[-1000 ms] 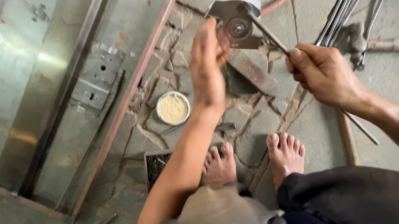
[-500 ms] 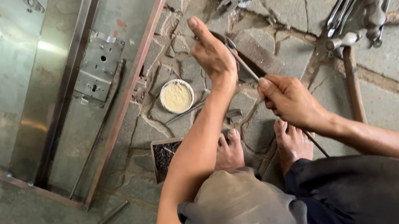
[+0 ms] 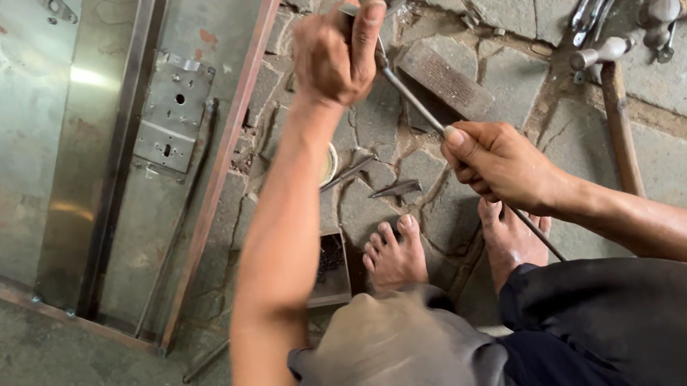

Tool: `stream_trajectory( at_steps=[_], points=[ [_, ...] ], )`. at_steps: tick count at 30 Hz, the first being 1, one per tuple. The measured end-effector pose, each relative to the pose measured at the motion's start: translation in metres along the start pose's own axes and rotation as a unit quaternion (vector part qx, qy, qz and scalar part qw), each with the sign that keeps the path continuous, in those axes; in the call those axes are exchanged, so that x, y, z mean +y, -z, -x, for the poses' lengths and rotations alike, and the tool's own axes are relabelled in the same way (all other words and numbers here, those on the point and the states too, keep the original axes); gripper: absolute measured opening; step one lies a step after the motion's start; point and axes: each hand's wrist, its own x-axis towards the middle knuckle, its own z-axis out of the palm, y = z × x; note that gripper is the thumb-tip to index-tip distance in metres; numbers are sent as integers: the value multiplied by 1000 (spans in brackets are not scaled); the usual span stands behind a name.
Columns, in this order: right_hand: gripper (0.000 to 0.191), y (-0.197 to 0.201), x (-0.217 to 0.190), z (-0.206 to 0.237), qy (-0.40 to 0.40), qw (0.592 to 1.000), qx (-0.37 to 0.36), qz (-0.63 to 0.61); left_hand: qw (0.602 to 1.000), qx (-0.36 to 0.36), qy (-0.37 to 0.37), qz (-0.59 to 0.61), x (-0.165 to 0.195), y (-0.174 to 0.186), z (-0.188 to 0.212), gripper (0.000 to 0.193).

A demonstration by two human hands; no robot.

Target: The person assembles metal latch components on a stone floor, using a hammer and a punch to secure pins and fitting small metal parts onto a larger frame.

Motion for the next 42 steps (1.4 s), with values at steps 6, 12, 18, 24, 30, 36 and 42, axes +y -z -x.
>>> stream_trajectory(
  at_steps=[6, 12, 18, 24, 30, 36, 42],
  points=[
    [39, -1, -7, 10, 106, 980, 82, 146, 984, 174, 25, 29, 44, -7, -3, 67],
    [35, -7, -13, 21, 93, 984, 104, 112, 642, 291, 333, 627, 110, -35, 2, 63],
    [22, -8, -20, 41, 236, 914, 141, 297, 604, 131, 158, 770, 135, 16, -1, 59],
    [13, -11, -26, 55, 328, 850, 178, 371, 598, 101, 49, 794, 175, 42, -19, 49],
    [16, -13, -30, 63, 344, 832, 173, 399, 584, 80, 44, 806, 183, 47, -22, 49],
    [15, -13, -32, 63, 327, 840, 175, 397, 588, 80, 40, 804, 181, 44, -20, 50],
    [15, -13, -33, 61, 340, 845, 164, 378, 605, 89, 73, 788, 173, 43, -14, 49]
  ],
)
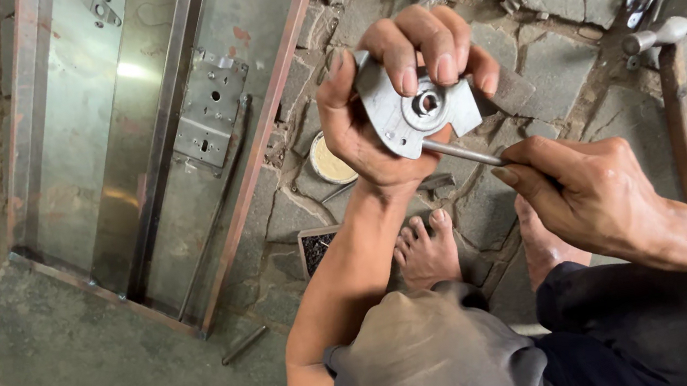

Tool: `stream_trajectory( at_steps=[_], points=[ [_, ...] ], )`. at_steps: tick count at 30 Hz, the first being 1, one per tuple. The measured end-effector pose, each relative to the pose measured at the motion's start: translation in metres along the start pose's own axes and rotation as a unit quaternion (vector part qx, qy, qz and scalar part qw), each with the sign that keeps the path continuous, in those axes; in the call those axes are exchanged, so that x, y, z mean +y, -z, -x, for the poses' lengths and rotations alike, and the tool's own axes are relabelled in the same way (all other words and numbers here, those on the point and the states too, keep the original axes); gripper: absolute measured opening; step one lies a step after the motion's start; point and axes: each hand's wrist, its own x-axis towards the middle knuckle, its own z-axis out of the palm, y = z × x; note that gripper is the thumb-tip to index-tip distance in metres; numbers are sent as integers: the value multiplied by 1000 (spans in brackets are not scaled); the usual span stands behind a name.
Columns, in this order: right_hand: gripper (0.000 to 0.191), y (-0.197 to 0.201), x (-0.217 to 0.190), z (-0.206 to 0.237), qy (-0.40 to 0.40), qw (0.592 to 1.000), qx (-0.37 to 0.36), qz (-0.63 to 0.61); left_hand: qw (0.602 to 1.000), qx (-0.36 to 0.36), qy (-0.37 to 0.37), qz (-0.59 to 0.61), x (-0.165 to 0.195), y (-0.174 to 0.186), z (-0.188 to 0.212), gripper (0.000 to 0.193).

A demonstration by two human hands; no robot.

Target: The person assembles metal latch components on a stone floor, using a hammer and a punch to secure pins and fitting small metal parts onto a larger frame.

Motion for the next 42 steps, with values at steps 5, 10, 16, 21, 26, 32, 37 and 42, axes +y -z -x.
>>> stream_trajectory(
  at_steps=[5, 10, 16, 21, 26, 32, 37, 42],
  points=[
    [16, -1, 2, 0, -62, 998, -28, -4, 999, 33, -5, -26, -3, 6, 5, 46],
    [17, -3, 5, 1, -65, 997, -34, -14, 999, 46, 6, -21, -1, 9, 6, 44],
    [21, -6, 13, 2, -106, 991, -74, -35, 992, 84, -13, -98, -11, 17, 10, 49],
    [40, -13, 24, 3, -175, 934, -164, -264, 921, 120, -132, -348, -15, 50, 10, 57],
    [39, -22, 43, 5, -351, 843, -179, -367, 691, 73, -192, -693, -4, 105, 6, 60],
    [42, -32, 81, 14, -383, 774, -212, -458, 752, 257, -159, -586, -47, 124, 41, 65],
    [43, -27, 127, 29, -370, 814, -193, -405, 714, 217, -121, -654, -43, 128, 33, 63],
    [36, -2, 193, 63, -303, 950, -71, 1, 565, 287, 179, -753, 41, 131, 45, 44]
  ],
)
